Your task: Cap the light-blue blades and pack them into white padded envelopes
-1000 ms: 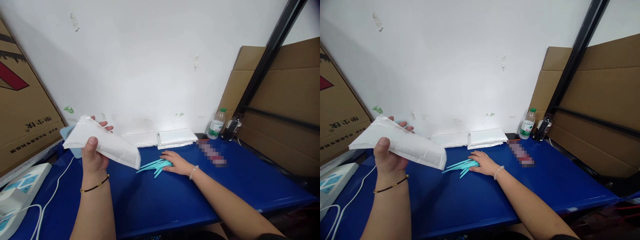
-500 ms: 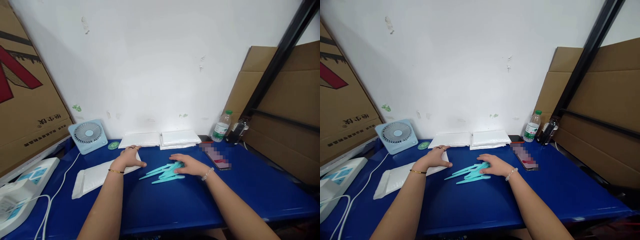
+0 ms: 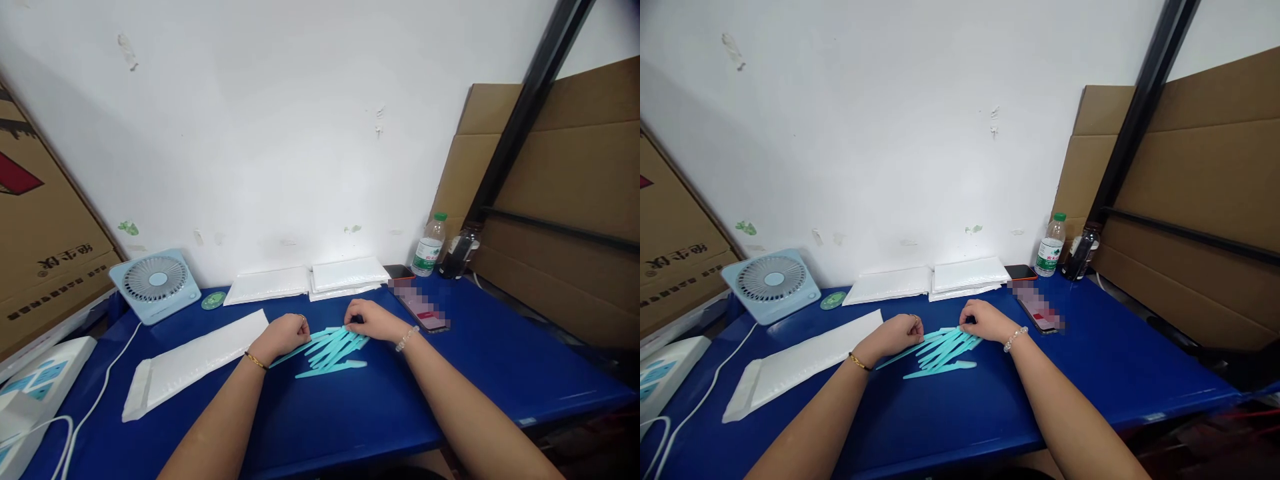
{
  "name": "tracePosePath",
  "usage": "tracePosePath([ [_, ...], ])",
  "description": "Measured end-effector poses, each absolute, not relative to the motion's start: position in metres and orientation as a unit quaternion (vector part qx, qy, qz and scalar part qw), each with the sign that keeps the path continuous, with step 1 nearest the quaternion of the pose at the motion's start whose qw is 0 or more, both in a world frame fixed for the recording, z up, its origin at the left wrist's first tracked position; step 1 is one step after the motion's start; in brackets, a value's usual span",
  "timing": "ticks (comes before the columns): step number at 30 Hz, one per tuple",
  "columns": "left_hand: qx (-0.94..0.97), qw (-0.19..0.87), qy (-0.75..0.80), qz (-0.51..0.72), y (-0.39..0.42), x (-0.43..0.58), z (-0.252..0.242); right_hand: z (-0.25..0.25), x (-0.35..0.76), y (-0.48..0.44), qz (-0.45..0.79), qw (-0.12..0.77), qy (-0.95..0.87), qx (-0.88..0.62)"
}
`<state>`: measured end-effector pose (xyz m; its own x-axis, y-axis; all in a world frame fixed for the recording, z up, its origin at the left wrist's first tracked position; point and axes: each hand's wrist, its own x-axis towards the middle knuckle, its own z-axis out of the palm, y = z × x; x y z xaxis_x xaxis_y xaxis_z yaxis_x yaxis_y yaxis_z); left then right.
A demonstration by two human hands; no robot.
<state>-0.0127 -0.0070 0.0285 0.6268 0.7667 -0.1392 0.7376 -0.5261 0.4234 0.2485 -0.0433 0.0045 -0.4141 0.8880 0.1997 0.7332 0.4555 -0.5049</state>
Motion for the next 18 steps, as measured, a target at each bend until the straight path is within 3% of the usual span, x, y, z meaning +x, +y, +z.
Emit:
tracePosePath([
  [12,0.874,0.104,0.454,0.139,0.010,-0.010,0.021,0.000,0.251,-0.030,0.142,0.289,-0.791,-0.520],
  [18,0.857,0.164,0.476,0.110,0.006,-0.025,0.028,-0.002,0.260,-0.029,0.134,0.286,-0.772,-0.552],
])
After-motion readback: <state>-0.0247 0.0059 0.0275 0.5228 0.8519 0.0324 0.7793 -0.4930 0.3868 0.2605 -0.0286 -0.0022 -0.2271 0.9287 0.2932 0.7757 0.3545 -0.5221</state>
